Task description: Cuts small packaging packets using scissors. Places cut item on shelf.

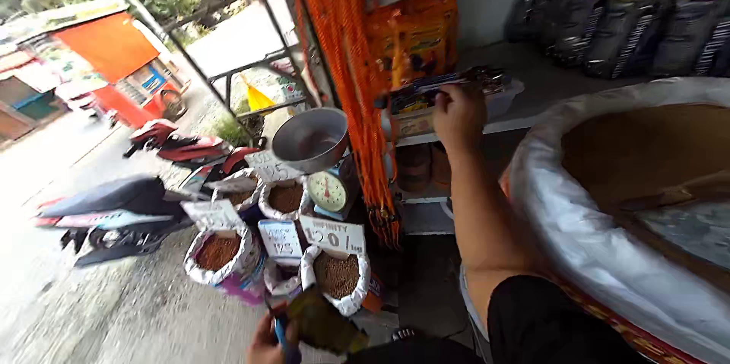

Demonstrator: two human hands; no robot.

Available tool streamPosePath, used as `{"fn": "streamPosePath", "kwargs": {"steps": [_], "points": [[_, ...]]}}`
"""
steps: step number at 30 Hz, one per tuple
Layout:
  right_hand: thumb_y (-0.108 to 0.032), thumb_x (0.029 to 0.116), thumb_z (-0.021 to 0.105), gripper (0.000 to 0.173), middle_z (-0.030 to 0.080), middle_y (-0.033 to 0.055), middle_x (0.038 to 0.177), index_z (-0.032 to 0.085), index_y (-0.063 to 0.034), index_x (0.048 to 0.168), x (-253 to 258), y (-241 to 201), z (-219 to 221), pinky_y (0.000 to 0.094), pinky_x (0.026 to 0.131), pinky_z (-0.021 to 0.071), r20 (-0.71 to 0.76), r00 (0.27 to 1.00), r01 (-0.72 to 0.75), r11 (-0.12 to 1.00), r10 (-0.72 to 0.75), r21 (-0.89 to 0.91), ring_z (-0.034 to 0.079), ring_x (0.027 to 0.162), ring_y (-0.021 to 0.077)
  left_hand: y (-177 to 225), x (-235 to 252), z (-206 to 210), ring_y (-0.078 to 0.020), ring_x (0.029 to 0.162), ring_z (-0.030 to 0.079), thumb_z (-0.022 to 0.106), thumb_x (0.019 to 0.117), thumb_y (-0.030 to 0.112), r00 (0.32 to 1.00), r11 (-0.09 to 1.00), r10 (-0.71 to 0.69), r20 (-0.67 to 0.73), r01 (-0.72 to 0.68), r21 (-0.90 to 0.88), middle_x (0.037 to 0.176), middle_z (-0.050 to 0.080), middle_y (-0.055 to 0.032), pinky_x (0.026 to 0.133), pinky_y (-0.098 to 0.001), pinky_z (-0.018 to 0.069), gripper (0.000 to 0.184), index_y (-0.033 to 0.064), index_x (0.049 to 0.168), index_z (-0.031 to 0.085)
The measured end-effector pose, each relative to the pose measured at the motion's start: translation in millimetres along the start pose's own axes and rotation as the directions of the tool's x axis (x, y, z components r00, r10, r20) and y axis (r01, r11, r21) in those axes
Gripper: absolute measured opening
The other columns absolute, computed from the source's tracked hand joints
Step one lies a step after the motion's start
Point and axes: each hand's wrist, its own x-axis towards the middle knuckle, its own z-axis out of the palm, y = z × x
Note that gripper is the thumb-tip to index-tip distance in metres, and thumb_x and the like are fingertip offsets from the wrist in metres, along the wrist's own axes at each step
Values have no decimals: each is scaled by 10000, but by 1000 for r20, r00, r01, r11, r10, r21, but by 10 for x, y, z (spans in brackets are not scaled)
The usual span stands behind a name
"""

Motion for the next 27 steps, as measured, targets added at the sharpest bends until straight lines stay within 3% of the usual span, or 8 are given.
{"fn": "streamPosePath", "kwargs": {"steps": [2, 4, 7, 10, 13, 19, 22, 27], "points": [[-211, 1052, 516, 345, 656, 271, 1228, 672, 48, 1217, -625, -401, 110, 557, 1058, 466, -18, 979, 200, 953, -202, 227, 605, 1204, 424, 36, 131, -34, -52, 825, 711, 729, 795, 25, 995, 995, 12, -95, -21, -94, 968, 752, 14, 740, -254, 612, 425, 9, 1210, 638], [-263, 1031, 561, 375, 661, 232, 1222, 676, 53, 1197, -1361, -745, 331, 499, 1049, 495, 100, 879, 327, 744, -465, 582, 615, 1193, 347, 192, 205, -12, -95, 854, 710, 710, 815, 37, 987, 980, -30, -157, -1, -199, 983, 735, -27, 771, -290, 615, 403, 13, 1210, 636], [-591, 940, 633, 703, 526, 145, 1495, 599, -55, 1393, -2279, -1127, 586, 420, 1138, 461, 300, 604, 16, 388, -738, 922, 491, 1401, 223, 394, 256, 6, -135, 852, 721, 629, 891, -2, 978, 937, -93, -186, 23, -347, 970, 728, -74, 776, -323, 624, 343, -17, 1231, 585], [-398, 905, 765, 704, 482, 137, 1531, 512, -83, 1482, -2746, -1365, 657, 351, 1059, 525, 333, 477, -257, 234, -813, 938, 556, 1321, 160, 442, 262, -8, -168, 829, 719, 599, 941, -18, 971, 885, -145, -190, 42, -464, 950, 716, -114, 758, -340, 624, 273, -27, 1212, 568], [-83, 881, 747, 592, 619, 135, 1378, 543, 30, 1425, -2869, -1483, 596, 308, 1033, 549, 398, 458, -369, 237, -795, 899, 630, 1219, 118, 412, 227, -52, -158, 805, 718, 604, 943, -34, 971, 882, -154, -182, 52, -468, 932, 721, -119, 746, -328, 623, 250, -26, 1192, 580], [-34, 840, 745, 698, 653, 96, 1331, 488, -39, 1489, -2694, -1293, 386, 331, 914, 614, 676, 407, -556, 420, -615, 717, 702, 1064, 125, 197, -9, -494, -121, 1013, 718, 680, 885, 53, 988, 996, -91, 124, 88, 30, 1155, 742, -95, 878, -276, 588, 594, -78, 1427, 473], [-8, 810, 769, 747, 665, 92, 1299, 492, -73, 1501, -2640, -1157, 301, 340, 886, 625, 731, 407, -593, 450, -548, 668, 711, 1029, 139, 222, -156, -670, -100, 1011, 693, 706, 851, 123, 914, 895, -315, 255, 197, 401, 1203, 718, -57, 861, -293, 576, 622, 27, 1442, 540], [15, 776, 798, 760, 647, 52, 1367, 534, -97, 1479, -2650, -1129, 140, 286, 892, 611, 747, 390, -541, 523, -538, 659, 697, 1065, 98, 308, -180, -699, -174, 1078, 689, 702, 877, 137, 784, 691, -470, 406, 40, 722, 1236, 718, -68, 950, -441, 547, 593, 129, 1457, 578]]}}
